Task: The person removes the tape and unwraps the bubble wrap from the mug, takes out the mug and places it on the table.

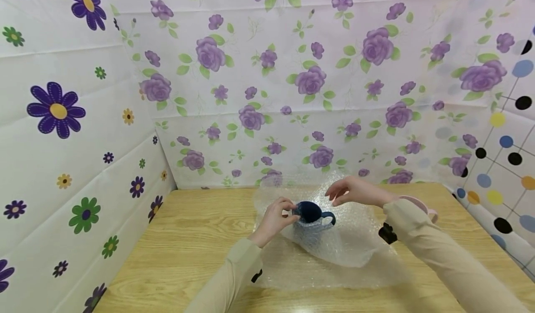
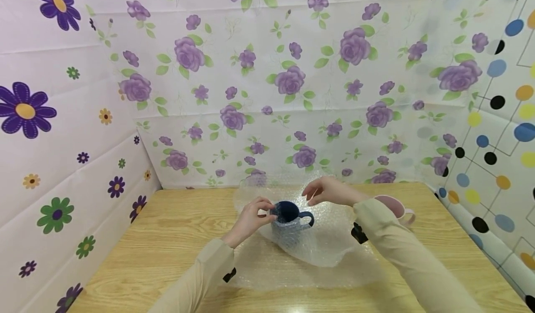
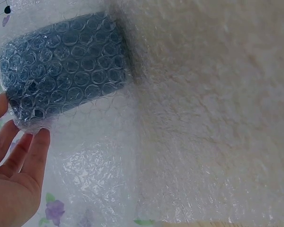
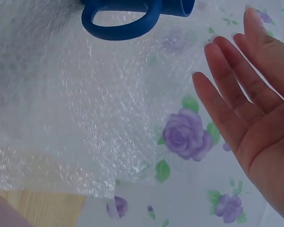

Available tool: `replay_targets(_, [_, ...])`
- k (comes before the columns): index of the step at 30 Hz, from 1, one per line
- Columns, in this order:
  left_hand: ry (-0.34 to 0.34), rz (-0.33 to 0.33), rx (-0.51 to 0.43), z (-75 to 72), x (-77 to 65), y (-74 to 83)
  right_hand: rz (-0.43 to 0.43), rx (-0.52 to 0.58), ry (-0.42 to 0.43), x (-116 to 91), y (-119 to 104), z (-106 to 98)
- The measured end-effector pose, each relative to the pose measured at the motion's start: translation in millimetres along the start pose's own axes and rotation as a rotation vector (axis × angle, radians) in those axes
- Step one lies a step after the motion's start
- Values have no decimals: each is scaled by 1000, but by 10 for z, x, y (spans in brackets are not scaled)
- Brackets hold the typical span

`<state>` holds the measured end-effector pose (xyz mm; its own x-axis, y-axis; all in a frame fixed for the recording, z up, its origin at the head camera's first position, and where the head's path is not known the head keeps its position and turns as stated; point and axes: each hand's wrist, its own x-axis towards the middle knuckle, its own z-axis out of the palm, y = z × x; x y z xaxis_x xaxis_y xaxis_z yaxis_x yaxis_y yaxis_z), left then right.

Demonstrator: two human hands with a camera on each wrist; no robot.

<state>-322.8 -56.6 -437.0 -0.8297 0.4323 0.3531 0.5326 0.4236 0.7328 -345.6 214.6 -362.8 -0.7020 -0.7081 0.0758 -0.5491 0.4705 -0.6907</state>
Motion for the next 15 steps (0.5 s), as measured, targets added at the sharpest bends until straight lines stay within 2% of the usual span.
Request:
replay_targets(7, [13,0,-9,10,1,8,-25,25,11,138,100,141])
replay_targets(15, [13,4,-11,2,1,-12,-49,53,31,188,226,265])
